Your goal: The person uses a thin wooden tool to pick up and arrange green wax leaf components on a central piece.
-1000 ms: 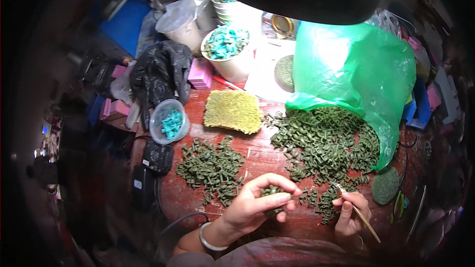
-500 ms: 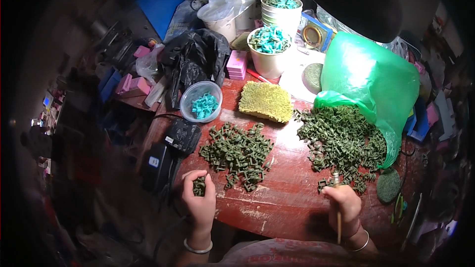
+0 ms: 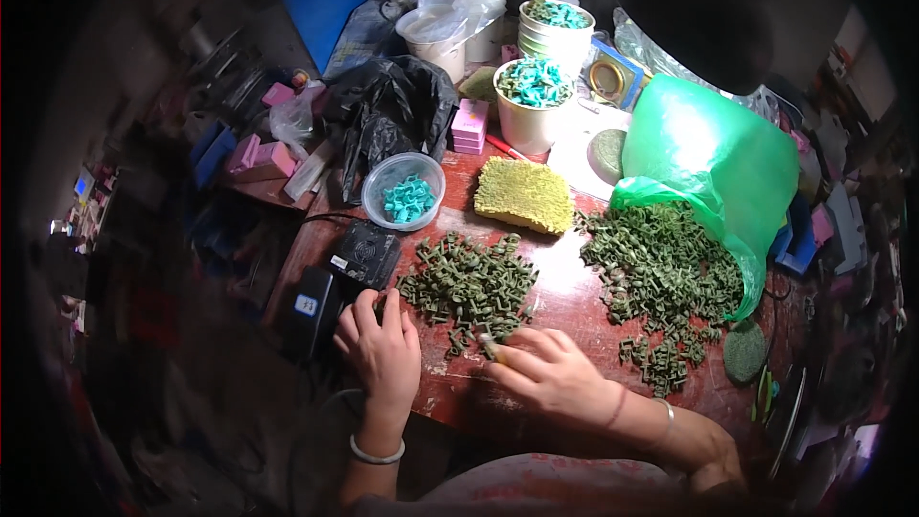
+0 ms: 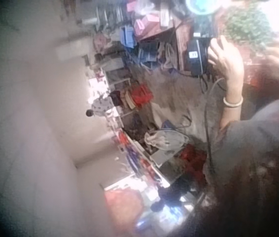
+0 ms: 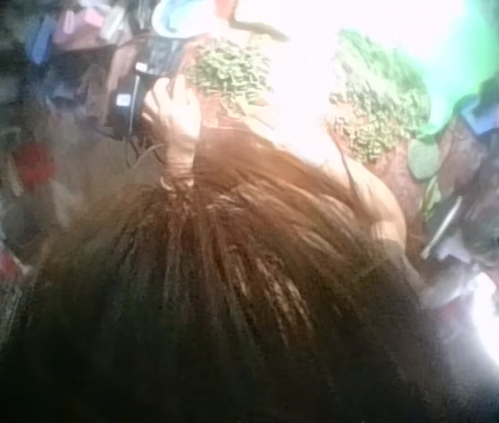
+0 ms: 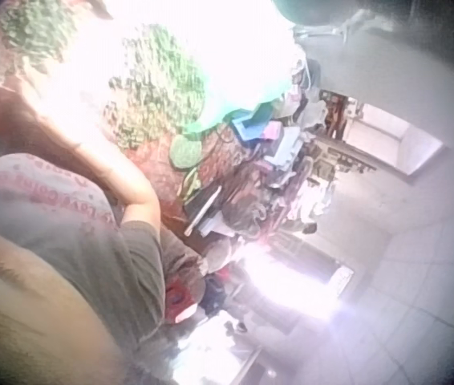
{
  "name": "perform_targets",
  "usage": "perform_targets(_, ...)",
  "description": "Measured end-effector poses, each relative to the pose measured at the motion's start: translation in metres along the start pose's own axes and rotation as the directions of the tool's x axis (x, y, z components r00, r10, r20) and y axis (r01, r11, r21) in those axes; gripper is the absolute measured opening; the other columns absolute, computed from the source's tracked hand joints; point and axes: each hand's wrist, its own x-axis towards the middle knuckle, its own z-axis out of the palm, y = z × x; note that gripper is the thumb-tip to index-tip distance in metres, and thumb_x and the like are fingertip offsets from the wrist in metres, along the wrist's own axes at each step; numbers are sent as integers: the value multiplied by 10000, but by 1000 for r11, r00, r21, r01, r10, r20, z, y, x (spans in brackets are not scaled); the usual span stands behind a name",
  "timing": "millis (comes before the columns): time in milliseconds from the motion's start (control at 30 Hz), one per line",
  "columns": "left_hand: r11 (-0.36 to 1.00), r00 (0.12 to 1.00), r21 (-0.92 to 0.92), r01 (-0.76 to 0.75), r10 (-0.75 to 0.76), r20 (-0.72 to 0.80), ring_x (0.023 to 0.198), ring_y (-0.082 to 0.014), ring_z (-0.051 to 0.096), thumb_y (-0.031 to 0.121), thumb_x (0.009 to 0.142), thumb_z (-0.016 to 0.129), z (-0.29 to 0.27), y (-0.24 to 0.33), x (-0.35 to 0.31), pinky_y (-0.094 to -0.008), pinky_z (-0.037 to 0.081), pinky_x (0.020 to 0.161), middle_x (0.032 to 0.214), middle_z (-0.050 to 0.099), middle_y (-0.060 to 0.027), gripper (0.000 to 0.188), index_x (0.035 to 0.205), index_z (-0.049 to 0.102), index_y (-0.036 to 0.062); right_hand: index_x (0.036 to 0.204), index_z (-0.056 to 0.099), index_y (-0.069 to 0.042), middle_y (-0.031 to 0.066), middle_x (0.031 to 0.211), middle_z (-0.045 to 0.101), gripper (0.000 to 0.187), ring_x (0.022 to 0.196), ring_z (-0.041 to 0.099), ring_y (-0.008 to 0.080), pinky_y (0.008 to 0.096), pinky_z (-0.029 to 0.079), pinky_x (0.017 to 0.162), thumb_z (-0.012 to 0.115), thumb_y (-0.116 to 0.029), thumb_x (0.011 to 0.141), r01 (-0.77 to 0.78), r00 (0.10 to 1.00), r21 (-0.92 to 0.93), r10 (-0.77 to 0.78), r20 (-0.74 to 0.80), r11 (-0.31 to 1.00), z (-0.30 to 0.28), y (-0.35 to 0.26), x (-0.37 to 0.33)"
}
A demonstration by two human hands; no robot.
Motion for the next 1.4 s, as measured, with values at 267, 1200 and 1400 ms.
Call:
perform_targets(267,982,982,61,-180,175,77,1111,-290,480,141,810,698,-4,10,17,-461,347,946,1188,536,-96,355,1149,651,46,1197,545,-77,144,1352,530,379,1263,462,318,444,400,1000,545,-238,854,106,994,-143,-107,-1,984,39,20,23)
perform_targets(1200,620,950,-784,20,233,208,876,-257,611,-21,769,734,-2,48,-25,-330,515,708,985,573,-137,305,1055,630,6,1025,638,-18,118,958,666,253,871,650,294,374,543,764,755,-46,802,-433,844,435,525,-113,790,-37,-2,-58)
perform_targets(1400,9,724,-854,520,525,447,1072,-148,588,-111,843,636,-14,75,-4,-292,543,902,1196,492,-89,345,1175,589,-28,1120,607,-9,152,950,637,314,826,632,298,377,518,725,728,-29,831,-529,732,526,672,-115,666,-41,-1,-60)
